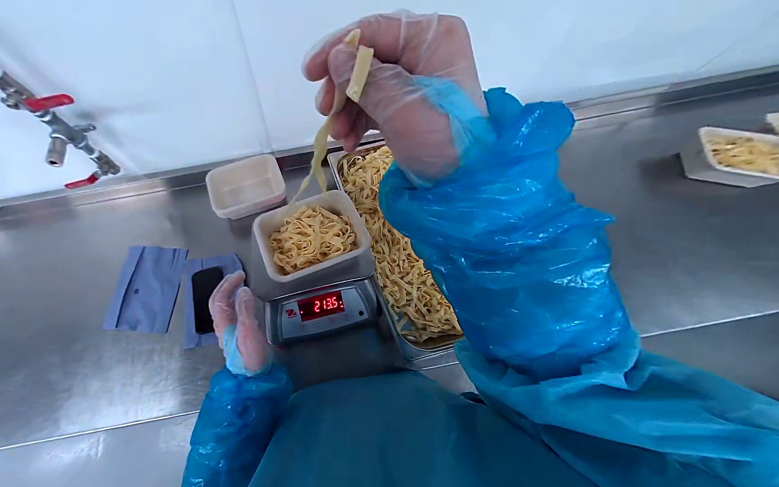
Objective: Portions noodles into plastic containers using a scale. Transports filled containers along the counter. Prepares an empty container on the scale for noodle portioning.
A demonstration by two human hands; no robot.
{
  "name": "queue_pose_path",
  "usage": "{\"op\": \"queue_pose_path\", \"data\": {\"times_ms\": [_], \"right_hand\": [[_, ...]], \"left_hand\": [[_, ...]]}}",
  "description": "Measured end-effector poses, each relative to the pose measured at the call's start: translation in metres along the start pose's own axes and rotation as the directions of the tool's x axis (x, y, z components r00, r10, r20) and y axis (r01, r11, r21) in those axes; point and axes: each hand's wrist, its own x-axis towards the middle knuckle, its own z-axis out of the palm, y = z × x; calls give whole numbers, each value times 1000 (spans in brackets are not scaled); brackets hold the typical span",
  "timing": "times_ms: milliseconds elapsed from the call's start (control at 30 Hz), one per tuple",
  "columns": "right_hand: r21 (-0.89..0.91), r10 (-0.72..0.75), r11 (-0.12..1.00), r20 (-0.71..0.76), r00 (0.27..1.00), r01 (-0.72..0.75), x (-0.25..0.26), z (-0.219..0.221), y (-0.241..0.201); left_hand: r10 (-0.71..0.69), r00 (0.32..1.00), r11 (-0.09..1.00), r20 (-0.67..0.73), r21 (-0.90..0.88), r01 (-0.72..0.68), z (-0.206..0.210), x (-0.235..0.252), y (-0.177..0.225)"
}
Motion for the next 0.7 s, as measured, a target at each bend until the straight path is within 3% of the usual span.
{"op": "queue_pose_path", "data": {"times_ms": [267,467,567,633,700], "right_hand": [[31,122,992,60,991,-124,6,12,8],[7,100,995,88,991,-101,-1,13,22],[-121,227,969,112,967,-214,-17,23,49],[-387,354,887,225,908,-250,-28,29,80],[-646,558,739,424,714,-194,-32,31,91]], "left_hand": [[-35,999,999,8,0,35,2,1,4],[-67,998,997,-3,37,67,4,1,5],[-92,995,994,24,69,90,2,-3,9],[-96,995,993,29,71,94,3,-3,9],[-77,997,996,12,49,77,5,-2,8]]}}
